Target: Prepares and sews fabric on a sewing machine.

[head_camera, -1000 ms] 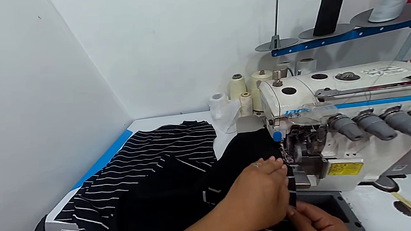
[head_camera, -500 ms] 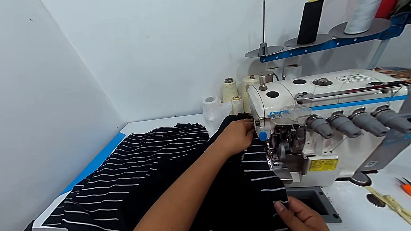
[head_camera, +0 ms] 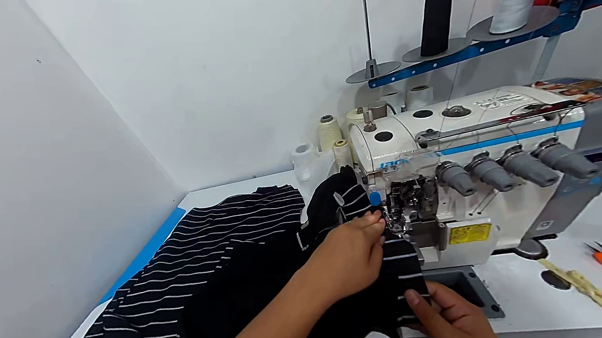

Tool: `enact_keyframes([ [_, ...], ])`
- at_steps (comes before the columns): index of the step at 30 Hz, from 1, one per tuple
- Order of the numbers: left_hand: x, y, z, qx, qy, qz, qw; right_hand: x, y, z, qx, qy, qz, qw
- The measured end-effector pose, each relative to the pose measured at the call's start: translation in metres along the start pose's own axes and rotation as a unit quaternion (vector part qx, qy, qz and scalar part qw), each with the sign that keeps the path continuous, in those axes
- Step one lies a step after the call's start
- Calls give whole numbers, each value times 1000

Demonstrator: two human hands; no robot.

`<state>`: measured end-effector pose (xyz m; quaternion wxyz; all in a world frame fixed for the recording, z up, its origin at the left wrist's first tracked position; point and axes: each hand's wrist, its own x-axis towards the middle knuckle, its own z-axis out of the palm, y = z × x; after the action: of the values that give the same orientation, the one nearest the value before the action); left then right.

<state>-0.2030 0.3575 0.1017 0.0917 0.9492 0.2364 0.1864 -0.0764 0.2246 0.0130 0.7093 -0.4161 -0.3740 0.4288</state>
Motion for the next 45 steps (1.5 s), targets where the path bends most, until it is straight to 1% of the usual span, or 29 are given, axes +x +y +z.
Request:
enact_keyframes([
  [2,1,-6,1,5,12,22,1000,2,0,0,-1,12,-21,1000],
  [5,-4,-15,3,-1,59,70,996,3,11,-5,-14,5,-116,993],
  [7,-11,-18,0,17,82,90,992,4,20,-10,-60,-14,-158,985],
  [8,-14,-19,-3,37,78,91,992,4,22,-11,-92,-22,-154,983],
  [9,-16,-19,-7,59,62,86,993,4,23,-11,-128,-32,-137,982],
  [11,-18,-18,-19,88,1,75,993,7,25,-9,-193,-47,-100,975],
  [13,-13,-21,-28,105,-44,90,989,12,29,-6,-233,-47,-104,966],
  [15,-5,-24,-34,102,-89,117,984,16,34,-4,-248,-45,-122,960],
  [18,6,-25,-42,43,-154,170,972,16,35,-3,-226,-34,-142,963],
  [20,11,-26,-46,-20,-175,202,963,15,36,-4,-180,-25,-160,970],
  [22,15,-27,-48,-89,-198,217,952,15,38,-8,-164,-30,-175,970],
  [24,17,-29,-51,-143,-220,205,943,15,38,-10,-179,-46,-179,966],
  [27,21,-29,-57,-176,-233,164,942,12,31,-13,-176,-67,-167,968],
  [29,24,-29,-58,-201,-215,143,945,9,25,-16,-158,-73,-176,969],
  [32,28,-24,-55,-231,-161,99,954,7,14,-21,-158,-55,-218,961],
  [33,29,-21,-53,-224,-139,79,961,7,10,-24,-167,-41,-229,958],
  [35,30,-16,-43,-160,-94,49,981,10,7,-28,-194,-10,-230,954],
  [37,30,-15,-32,-95,-60,41,993,13,6,-33,-215,6,-202,955],
  [38,28,-16,-28,-81,-53,36,995,13,6,-35,-222,4,-183,958],
  [41,26,-21,-21,-95,-45,34,994,11,7,-39,-228,-13,-158,961],
  [45,27,-21,-28,-104,-87,15,991,5,6,-39,-197,-34,-154,968],
])
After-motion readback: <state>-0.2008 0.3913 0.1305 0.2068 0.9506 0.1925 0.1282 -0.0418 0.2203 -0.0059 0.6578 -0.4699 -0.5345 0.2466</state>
